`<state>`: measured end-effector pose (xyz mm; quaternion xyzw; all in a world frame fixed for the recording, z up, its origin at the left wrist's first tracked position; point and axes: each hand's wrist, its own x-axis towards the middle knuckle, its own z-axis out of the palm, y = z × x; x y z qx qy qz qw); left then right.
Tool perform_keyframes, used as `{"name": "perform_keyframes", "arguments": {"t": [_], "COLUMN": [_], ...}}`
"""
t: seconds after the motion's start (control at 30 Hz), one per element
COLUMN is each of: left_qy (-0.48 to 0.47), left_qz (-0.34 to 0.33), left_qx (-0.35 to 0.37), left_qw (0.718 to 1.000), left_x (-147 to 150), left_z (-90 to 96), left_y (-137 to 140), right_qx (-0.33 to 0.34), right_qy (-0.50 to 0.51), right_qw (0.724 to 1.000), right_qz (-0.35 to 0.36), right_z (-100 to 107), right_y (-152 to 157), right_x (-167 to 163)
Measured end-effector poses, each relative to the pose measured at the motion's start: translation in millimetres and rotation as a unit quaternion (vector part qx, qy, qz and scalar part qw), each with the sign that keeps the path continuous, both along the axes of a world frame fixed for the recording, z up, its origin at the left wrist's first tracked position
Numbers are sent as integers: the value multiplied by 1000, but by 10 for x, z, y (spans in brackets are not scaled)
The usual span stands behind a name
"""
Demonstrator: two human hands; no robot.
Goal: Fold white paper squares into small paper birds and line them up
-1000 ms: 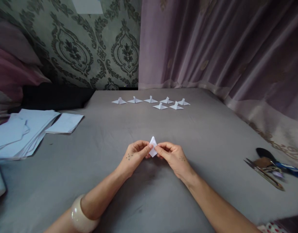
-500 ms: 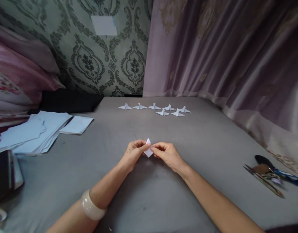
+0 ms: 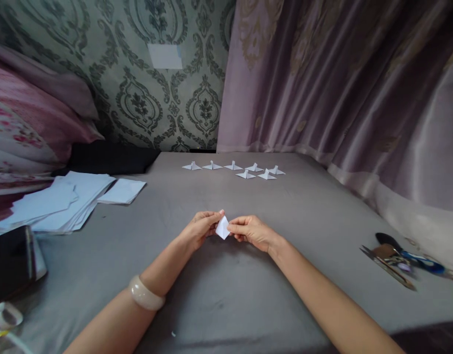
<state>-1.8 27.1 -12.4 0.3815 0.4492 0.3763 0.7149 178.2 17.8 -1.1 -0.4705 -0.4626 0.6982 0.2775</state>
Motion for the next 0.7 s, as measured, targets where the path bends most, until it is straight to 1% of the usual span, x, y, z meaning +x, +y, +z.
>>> {"name": "perform_keyframes", "arguments": {"t": [0.1,0.2,0.27,0.3,0.33,0.37,0.4,0.43,0.47,0.53,0.57,0.6,0.63,0.67,0.7], "left_qy": [12,69,118,143,170,203,242,285,329,406,436,460,479,494,504], "left_qz": [-26,-88,-99,-89,-74,-56,-38,-23,-15,-28,-45,-66,-88,-110,-129], "left_qx": [-3,39,90,121,162,215,281,357,434,560,601,627,642,649,648], "left_qw": [1000,993,984,978,969,954,928,889,839,721,669,626,592,569,556], "left_x": [-73,-144,-163,-165,-165,-166,-169,-176,-188,-217,-232,-243,-250,-252,-251], "left_z": [104,189,193,180,159,133,105,76,46,-12,-40,-68,-94,-118,-139], "left_y": [34,59,77,89,104,120,138,157,176,211,226,237,246,249,249], "right_qx": [23,41,71,97,134,182,242,308,379,509,556,589,607,616,616], "right_qy": [-12,-16,-22,-30,-43,-63,-90,-122,-158,-237,-278,-315,-349,-376,-395], "right_qw": [1000,999,997,994,990,980,965,942,910,827,783,744,712,689,676], "right_qz": [-13,-30,-30,-29,-31,-37,-45,-51,-49,-23,0,25,49,70,88], "right_z": [18,25,5,-12,-31,-51,-71,-90,-107,-142,-161,-183,-207,-231,-255], "right_y": [57,117,159,182,203,224,244,260,274,291,294,294,290,282,272], "right_x": [24,58,70,70,67,63,59,55,54,61,67,74,81,87,92]}}
